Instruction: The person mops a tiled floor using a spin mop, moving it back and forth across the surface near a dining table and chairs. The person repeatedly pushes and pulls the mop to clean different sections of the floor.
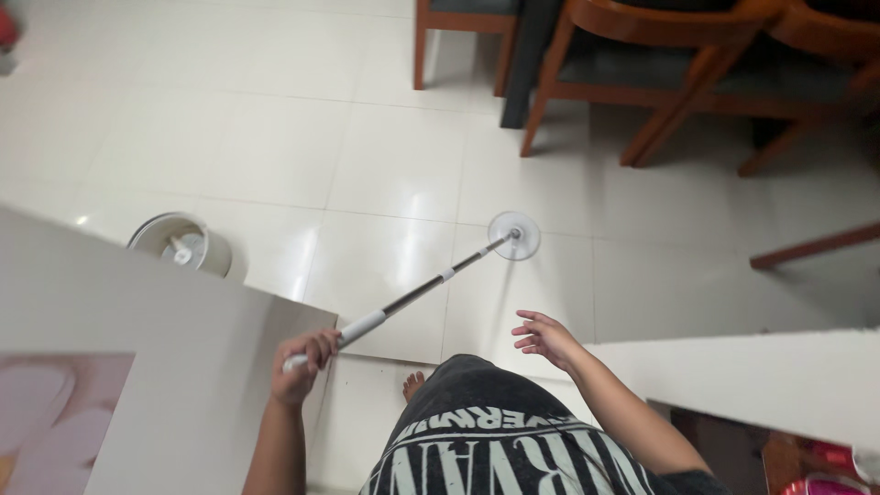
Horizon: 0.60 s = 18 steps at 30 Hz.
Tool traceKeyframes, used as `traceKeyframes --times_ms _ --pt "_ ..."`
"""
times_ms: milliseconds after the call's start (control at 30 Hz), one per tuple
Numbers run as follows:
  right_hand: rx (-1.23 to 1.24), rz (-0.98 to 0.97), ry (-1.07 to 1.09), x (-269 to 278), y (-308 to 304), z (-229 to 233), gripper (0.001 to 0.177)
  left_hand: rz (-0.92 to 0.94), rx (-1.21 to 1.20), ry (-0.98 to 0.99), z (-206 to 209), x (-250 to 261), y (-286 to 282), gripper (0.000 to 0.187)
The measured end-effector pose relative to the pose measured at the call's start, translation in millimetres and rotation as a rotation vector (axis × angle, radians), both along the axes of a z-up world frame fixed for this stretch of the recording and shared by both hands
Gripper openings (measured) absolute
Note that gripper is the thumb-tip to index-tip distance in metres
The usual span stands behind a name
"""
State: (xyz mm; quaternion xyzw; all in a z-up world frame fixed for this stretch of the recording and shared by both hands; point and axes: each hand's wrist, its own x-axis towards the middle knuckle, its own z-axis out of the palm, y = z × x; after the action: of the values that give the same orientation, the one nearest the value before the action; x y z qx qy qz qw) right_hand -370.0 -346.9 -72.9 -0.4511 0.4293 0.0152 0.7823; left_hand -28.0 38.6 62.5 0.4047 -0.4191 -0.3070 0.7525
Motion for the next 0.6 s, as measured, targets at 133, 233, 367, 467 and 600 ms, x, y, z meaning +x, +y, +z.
traceKeyframes --times_ms 133,233,367,467,600 --pt "-0.208 0.151 0.055 16 16 -30 0.052 -0.024 0.044 -0.118 -1 -32 -28 0.025" --pt "-0.863 0.295 -0.213 65 37 8 0.064 -0.104 0.029 -0.18 15 -49 -64 0.02" --pt "-1.618 0.454 -0.582 110 62 70 0.06 -0.241 -0.005 -0.337 37 -86 -99 0.017" --pt "-1.557 0.504 -0.719 142 71 91 0.027 -0.316 -0.019 -0.395 50 -90 -115 0.018" --pt "-1.425 0.484 -0.675 180 69 78 0.026 -0.277 -0.018 -0.335 58 -55 -116 0.019"
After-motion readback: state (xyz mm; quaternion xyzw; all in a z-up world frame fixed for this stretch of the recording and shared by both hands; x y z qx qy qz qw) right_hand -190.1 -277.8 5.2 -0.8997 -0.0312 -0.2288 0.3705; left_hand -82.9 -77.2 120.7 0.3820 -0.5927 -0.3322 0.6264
